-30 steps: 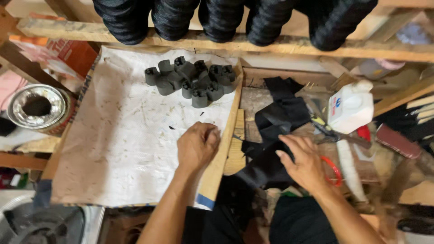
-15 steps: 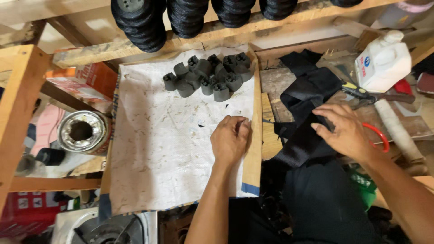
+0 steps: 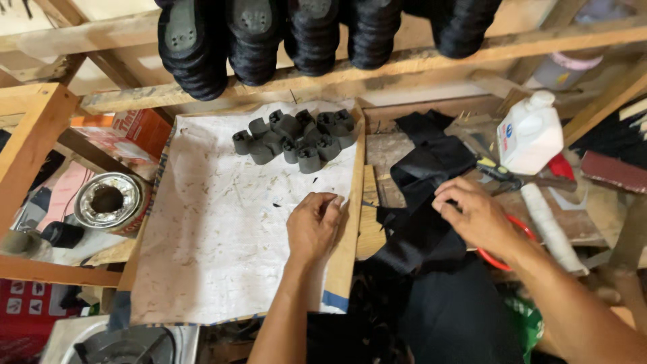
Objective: The person cuts a strip of black fabric with red-handled scissors, wraps it around a small black cylindrical object, and trims the excess. They repeat this process with another cylindrical object, adjusting and trimming the fabric to fit each piece.
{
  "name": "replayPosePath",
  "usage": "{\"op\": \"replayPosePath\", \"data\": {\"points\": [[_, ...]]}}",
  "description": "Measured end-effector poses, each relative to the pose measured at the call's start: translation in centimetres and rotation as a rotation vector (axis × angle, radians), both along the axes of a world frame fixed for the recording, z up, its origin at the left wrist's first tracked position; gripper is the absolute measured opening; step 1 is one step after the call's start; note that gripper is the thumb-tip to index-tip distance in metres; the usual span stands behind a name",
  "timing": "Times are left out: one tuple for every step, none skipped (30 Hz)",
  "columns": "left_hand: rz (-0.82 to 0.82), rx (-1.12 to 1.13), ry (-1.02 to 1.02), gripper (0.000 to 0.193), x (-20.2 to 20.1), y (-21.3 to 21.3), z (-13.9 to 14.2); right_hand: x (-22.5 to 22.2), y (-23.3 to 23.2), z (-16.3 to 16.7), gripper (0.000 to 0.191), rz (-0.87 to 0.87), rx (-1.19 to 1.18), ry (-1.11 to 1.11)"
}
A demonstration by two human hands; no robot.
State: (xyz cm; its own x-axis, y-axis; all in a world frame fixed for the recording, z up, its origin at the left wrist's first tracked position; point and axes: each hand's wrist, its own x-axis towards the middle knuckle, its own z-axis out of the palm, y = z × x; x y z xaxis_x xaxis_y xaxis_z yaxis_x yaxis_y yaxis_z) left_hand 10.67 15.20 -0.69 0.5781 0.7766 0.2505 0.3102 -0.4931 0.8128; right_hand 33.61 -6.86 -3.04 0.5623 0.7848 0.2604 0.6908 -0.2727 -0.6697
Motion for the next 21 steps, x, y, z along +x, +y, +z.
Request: {"op": "replayPosePath", "data": {"points": [[-0.007, 0.038, -0.018, 0.028, 0.2, -0.2, 0.3, -0.1, 0.1, 0.2, 0.02, 0.03, 0.033, -0.1], [-0.016, 0.075, -0.036, 0.029, 0.5, -0.4, 0.5, -0.2, 0.2, 0.4, 0.023, 0.057, 0.066, -0.199], [-0.027, 0.114, -0.05, 0.03, 0.9, -0.8, 0.8, -0.3, 0.4, 0.5, 0.027, 0.082, 0.1, -0.296], [-0.103, 0.181, -0.071, 0.03, 1.4, -1.2, 1.1, -0.3, 0.6, 0.5, 0.029, 0.078, 0.094, -0.308], [-0.18, 0.247, -0.09, 0.031, 2.1, -2.0, 1.2, -0.4, 0.9, 0.5, 0.03, 0.072, 0.089, -0.318], [-0.258, 0.31, -0.106, 0.031, 2.9, -3.0, 1.3, -0.4, 1.1, 0.4, 0.031, 0.068, 0.08, -0.325], [-0.338, 0.292, -0.062, 0.033, 3.6, -3.8, 1.3, -0.3, 1.0, 0.3, 0.03, 0.059, 0.091, -0.294], [-0.42, 0.272, -0.018, 0.036, 4.3, -4.6, 1.2, -0.2, 1.0, 0.1, 0.028, 0.048, 0.1, -0.261], [-0.416, 0.38, 0.009, 0.039, 5.3, -5.3, 1.0, -0.1, 0.9, -0.1, 0.027, 0.035, 0.108, -0.23], [-0.411, 0.488, 0.034, 0.043, 6.3, -6.0, 0.7, 0.0, 0.7, -0.3, 0.026, 0.03, 0.112, -0.206], [-0.404, 0.598, 0.054, 0.047, 7.0, -6.2, 0.4, 0.2, 0.6, -0.4, 0.025, 0.024, 0.117, -0.187], [-0.444, 0.544, 0.043, 0.038, 7.5, -6.1, -0.1, 0.4, 0.5, -0.5, 0.024, 0.019, 0.126, -0.171], [-0.483, 0.49, 0.031, 0.029, 7.9, -6.0, -0.7, 0.6, 0.4, -0.6, 0.024, 0.013, 0.129, -0.156], [-0.522, 0.433, 0.023, 0.02, 8.1, -5.7, -1.5, 0.7, 0.4, -0.7, 0.024, 0.007, 0.131, -0.138], [-0.563, 0.331, -0.06, 0.019, 8.3, -5.1, -2.2, 0.8, 0.4, -0.7, 0.023, 0.003, 0.134, -0.119], [-0.602, 0.227, -0.141, 0.018, 8.2, -4.3, -3.0, 0.8, 0.4, -0.8, 0.023, -0.008, 0.131, -0.109], [-0.639, 0.119, -0.218, 0.018, 8.1, -3.6, -3.9, 0.9, 0.4, -0.8, 0.023, -0.018, 0.125, -0.095], [-0.642, -0.152, -0.284, 0.015, 7.9, -3.1, -4.7, 0.8, 0.4, -0.9, 0.023, -0.027, 0.119, -0.08], [-0.637, -0.42, -0.351, 0.014, 7.8, -2.5, -5.3, 0.8, 0.4, -0.9, 0.023, -0.034, 0.125, -0.085], [-0.62, -0.69, -0.414, 0.012, 7.7, -2.1, -5.8, 0.8, 0.3, -0.9, 0.023, -0.038, 0.13, -0.088], [-0.617, -0.744, -0.485, 0.012, 7.5, -1.9, -6.1, 0.7, 0.3, -0.8, 0.023, -0.04, 0.132, -0.09]]}}
